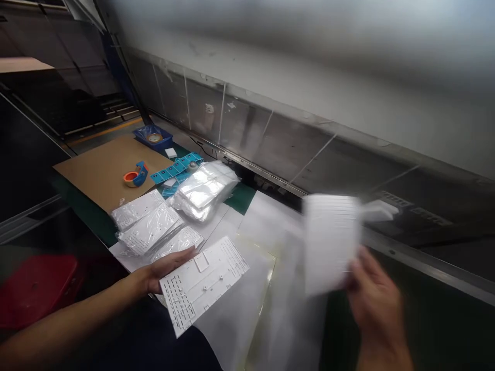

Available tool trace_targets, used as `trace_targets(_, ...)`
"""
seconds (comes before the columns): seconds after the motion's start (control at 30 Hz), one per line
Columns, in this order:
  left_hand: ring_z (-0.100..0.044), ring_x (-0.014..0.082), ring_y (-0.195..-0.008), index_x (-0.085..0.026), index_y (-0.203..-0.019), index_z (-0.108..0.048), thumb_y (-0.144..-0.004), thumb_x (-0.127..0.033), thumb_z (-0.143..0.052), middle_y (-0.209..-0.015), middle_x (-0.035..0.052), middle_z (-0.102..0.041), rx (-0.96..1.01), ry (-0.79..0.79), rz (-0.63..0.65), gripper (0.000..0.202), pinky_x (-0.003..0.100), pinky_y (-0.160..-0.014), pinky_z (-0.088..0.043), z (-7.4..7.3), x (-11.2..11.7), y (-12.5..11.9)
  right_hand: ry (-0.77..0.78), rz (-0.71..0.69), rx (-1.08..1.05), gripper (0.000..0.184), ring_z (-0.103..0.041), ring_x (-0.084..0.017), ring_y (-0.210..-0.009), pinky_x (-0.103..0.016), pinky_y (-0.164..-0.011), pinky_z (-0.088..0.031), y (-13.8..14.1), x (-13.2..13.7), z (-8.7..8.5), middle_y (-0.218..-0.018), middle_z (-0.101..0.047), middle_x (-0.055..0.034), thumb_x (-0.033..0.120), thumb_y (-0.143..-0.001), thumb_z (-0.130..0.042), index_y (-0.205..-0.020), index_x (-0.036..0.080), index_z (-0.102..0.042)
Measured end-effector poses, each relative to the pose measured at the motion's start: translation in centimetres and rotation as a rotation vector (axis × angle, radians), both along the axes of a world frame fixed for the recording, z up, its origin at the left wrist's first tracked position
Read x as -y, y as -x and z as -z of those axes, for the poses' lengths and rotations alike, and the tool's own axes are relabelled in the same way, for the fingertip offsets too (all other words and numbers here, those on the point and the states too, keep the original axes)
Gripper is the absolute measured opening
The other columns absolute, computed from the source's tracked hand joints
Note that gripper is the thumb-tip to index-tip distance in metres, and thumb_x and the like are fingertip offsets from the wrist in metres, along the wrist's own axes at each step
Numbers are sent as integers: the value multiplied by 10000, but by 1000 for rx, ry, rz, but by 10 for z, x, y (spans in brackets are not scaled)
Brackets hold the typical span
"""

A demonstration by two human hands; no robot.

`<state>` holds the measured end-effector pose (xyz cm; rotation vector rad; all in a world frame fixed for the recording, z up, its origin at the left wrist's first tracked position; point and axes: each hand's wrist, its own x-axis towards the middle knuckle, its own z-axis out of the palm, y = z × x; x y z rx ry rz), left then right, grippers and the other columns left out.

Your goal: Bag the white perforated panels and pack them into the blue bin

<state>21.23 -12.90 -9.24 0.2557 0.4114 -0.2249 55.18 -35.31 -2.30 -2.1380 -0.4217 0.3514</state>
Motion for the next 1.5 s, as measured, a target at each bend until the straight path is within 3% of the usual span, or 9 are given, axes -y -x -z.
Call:
trace_targets(0.13,-641,223,-804,-128,-1189,-542,-843,-579,-410,-977,120,-672,-10,-44,120,584,300,-680,-468,4,2,-5,210,-1002,-159,366,-527,-271,-1106,-451,-948,-407,89,-57,-11,-1222,-590,-36,371,-858,-453,-1184,273,-587)
trace_targets(0.23,-627,202,-849,-143,-1197,-542,-852,-507,-466,-979,97,-665,23,-97,189,508,287,-738,-459,1,4,-5,192,-1361,-116,361,-610,-196,-911,-368,-839,-461,136,-95,-22,-1023,-680,21,208,-887,-383,-1133,344,-609)
trace_targets(0.4,-606,266,-974,-183,-1297,-447,-728,-199,-659,-1060,96,-639,88,-225,158,607,364,-837,-440,-3,2,3,39,-775,362,309,-492,-256,-1117,-446,-908,-413,148,-88,-12,-1198,-569,-43,292,-842,-517,-1143,298,-590)
trace_targets(0.57,-592,292,-1017,-173,-1331,-390,-792,-219,-558,-1130,143,-602,12,-223,-172,567,418,-857,-441,7,18,2,-133,71,-244,425,-565,-251,-1000,-394,-838,-479,191,-39,45,-1108,-601,-75,507,-777,-564,-1091,223,-533)
trace_targets(0.73,-582,285,-1039,-209,-1322,-400,-810,-223,-551,-1165,136,-593,-29,-248,-308,534,421,-879,-431,9,39,-6,-225,-1,-761,438,-599,-257,-856,-345,-759,-487,244,-25,97,-876,-663,-63,591,-700,-597,-857,183,-598)
trace_targets(1.0,-589,288,-1025,-238,-1336,-384,-776,-360,-631,-1165,128,-602,-113,-361,-257,624,419,-876,-433,1,47,-18,-279,-13,-830,473,-604,-245,-789,-319,-675,-481,228,-27,96,-812,-664,-55,599,-704,-587,-902,171,-612)
trace_targets(1.23,-585,257,-1009,-210,-1275,-466,-863,-406,-481,-1163,111,-608,-160,-639,-231,456,380,-845,-448,21,65,-21,-219,180,-851,835,-610,-298,-922,-364,-638,-519,247,-39,112,-1186,-584,-115,667,-654,-588,-1313,228,-323)
trace_targets(1.37,-579,235,-971,-177,-1263,-478,-909,-452,-344,-1125,116,-616,-328,-1496,-150,468,357,-796,-467,46,11,-40,-80,146,-607,885,-531,-344,-1099,-417,-775,-509,224,-30,132,-1242,-549,-119,697,-632,-571,-1327,202,-337)
trace_targets(1.5,-509,235,-1052,-152,-1104,-569,-931,-368,-326,-1122,117,-579,-427,-1840,-138,368,429,-928,-382,59,-105,-66,129,63,-265,822,-468,-349,-1183,-462,-883,-448,200,-16,165,-1245,-544,-108,697,-669,-496,-1331,233,-348)
